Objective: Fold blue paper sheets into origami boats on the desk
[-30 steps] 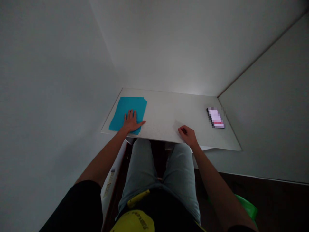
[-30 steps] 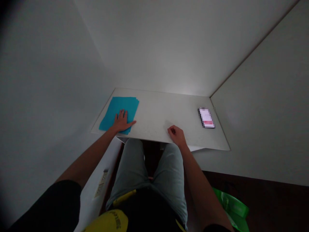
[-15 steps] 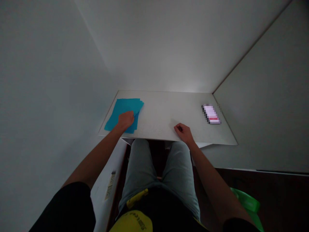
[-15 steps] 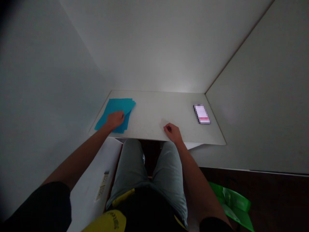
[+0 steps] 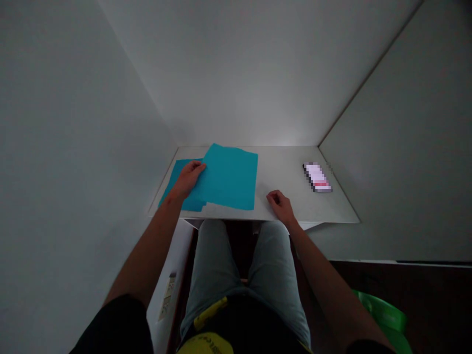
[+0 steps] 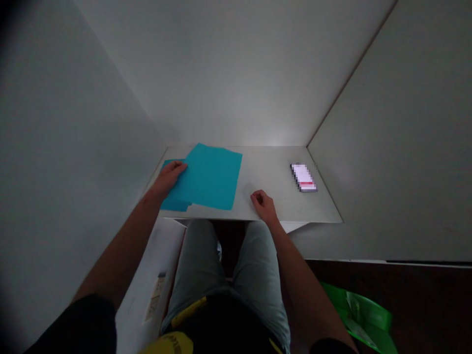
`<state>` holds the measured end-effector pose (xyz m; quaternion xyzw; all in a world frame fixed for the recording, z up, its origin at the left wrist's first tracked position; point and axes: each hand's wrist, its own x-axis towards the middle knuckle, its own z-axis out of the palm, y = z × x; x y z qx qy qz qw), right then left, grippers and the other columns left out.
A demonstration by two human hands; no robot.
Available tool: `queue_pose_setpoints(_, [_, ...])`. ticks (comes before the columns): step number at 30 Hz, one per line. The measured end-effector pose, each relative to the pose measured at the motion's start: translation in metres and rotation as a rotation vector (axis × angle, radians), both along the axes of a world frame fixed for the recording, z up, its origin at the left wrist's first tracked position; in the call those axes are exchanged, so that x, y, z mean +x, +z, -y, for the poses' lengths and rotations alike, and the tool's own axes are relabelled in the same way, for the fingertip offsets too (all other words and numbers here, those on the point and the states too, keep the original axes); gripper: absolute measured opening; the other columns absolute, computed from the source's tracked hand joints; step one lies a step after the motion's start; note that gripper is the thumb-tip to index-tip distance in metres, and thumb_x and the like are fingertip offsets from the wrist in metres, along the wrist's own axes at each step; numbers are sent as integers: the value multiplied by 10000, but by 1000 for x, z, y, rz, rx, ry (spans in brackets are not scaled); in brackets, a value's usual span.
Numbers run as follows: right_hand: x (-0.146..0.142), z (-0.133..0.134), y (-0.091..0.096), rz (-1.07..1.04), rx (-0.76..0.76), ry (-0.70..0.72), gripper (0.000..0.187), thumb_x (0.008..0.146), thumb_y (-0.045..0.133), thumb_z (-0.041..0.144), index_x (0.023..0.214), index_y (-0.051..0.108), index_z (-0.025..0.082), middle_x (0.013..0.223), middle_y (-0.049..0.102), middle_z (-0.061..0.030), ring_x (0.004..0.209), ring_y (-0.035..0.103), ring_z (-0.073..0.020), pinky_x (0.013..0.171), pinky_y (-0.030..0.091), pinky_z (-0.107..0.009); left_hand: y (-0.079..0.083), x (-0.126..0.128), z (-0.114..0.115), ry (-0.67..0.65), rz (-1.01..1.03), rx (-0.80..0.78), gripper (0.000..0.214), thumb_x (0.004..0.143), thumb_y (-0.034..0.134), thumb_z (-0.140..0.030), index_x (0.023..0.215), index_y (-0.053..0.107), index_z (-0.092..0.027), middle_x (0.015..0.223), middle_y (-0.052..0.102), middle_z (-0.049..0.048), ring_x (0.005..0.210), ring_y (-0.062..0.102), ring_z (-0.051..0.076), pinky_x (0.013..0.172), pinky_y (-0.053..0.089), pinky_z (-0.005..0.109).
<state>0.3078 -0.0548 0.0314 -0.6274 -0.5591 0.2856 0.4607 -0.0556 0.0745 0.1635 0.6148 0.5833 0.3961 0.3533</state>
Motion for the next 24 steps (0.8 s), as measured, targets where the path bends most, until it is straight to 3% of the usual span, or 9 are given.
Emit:
queue_pose_setpoints(4, [4,-3,-7,-61,61,-79,412,945,602,606,1125,636,237,785,643,-3,710,612,-206,689,508,-338,-56,16,15,24,-86,-223,225,941,612,-419,970,640,-197,867,715,49,745,653,196,638,541,296])
queue_pose_setpoints(7, [5,-4,-10,-12,90,-77,435,983,577,570,1244,621,224,927,689,-46,769,633,-213,733,540,-356,-81,34,34,-49,-323,-263,231,997,557,-377,1050,655,-174,1008,756,117,891,718,251,785,587,367])
queue_pose_setpoints(11, [0,0,-8,265,186,32,417,1057,516,493,1347,659,230,1304,704,-155,1131,675,-294,995,553,-469,-93,55,56,-53,-746,-13,520,977,641,-398,1392,610,-86,1383,675,255,1327,617,391,1116,486,512])
queue_pose_setpoints(13, [-3,3,-5,442,201,144,436,1087,495,470,1431,650,252,1488,652,-152,1364,599,-326,1141,475,-523,-96,62,62,-102,-827,132,681,1002,612,-411,1588,467,-96,1598,535,254,1485,488,398,1212,400,534])
queue_pose_setpoints(15, [-4,9,-3,588,165,260,467,1107,481,472,1508,618,276,1582,612,-120,1470,536,-329,1205,412,-547,-100,64,65,-243,-839,183,709,1043,550,-439,1669,389,-147,1707,436,202,1569,403,367,1266,340,521])
queue_pose_setpoints(19, [0,31,-2,760,110,376,639,1052,586,605,1598,553,276,1633,572,-122,1484,519,-363,1226,359,-571,-111,52,73,-544,-839,170,839,1008,599,-620,1694,385,-187,1773,349,168,1656,284,356,1342,210,530])
queue_pose_setpoints(22, [9,53,-5,812,86,446,846,921,751,670,1630,525,270,1627,567,-147,1425,536,-408,1169,401,-570,-117,36,83,-757,-844,249,1224,787,780,-788,1734,301,-178,1807,239,202,1688,181,402,1368,91,561])
queue_pose_setpoints(24, [17,66,-7,831,73,500,842,908,792,591,1639,516,277,1596,588,-151,1374,558,-407,1130,429,-556,-118,27,90,-860,-846,293,1349,689,860,-770,1745,267,-176,1813,205,210,1692,154,415,1369,61,571])
